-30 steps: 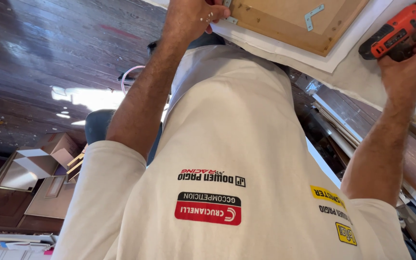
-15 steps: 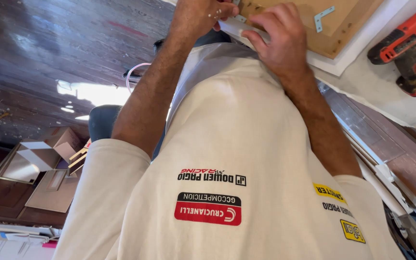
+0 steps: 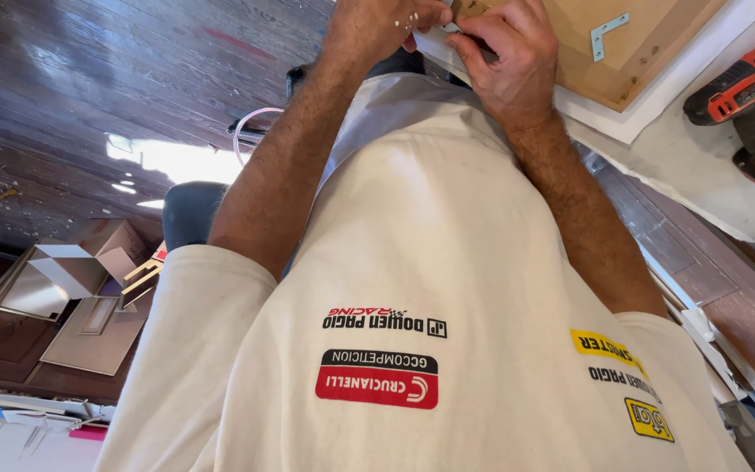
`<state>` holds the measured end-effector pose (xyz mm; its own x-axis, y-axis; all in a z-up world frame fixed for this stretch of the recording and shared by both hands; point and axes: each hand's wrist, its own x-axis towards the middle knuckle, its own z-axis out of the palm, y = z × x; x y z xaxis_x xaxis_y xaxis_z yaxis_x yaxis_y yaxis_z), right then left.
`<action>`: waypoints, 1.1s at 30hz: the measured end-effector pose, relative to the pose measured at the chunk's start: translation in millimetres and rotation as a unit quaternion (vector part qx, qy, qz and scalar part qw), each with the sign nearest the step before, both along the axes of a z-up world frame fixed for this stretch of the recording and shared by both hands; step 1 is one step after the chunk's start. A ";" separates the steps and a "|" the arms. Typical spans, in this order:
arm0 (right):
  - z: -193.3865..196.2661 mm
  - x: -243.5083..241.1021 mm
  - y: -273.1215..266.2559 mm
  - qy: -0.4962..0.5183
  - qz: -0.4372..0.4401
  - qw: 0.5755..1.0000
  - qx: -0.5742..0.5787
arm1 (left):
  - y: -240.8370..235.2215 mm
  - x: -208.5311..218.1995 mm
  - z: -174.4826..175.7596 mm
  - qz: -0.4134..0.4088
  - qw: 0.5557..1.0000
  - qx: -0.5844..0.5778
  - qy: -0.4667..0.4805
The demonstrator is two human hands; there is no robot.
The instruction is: Fastening metal brackets to a wooden frame using a power drill and screws.
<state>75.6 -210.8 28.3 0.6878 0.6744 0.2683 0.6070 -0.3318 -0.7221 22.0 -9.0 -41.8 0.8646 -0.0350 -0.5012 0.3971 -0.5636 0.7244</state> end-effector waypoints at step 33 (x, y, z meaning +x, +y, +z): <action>40.1 16.6 -87.0 -0.005 -0.092 0.995 -0.028 | -8.5 3.4 -5.9 0.065 0.996 0.050 0.029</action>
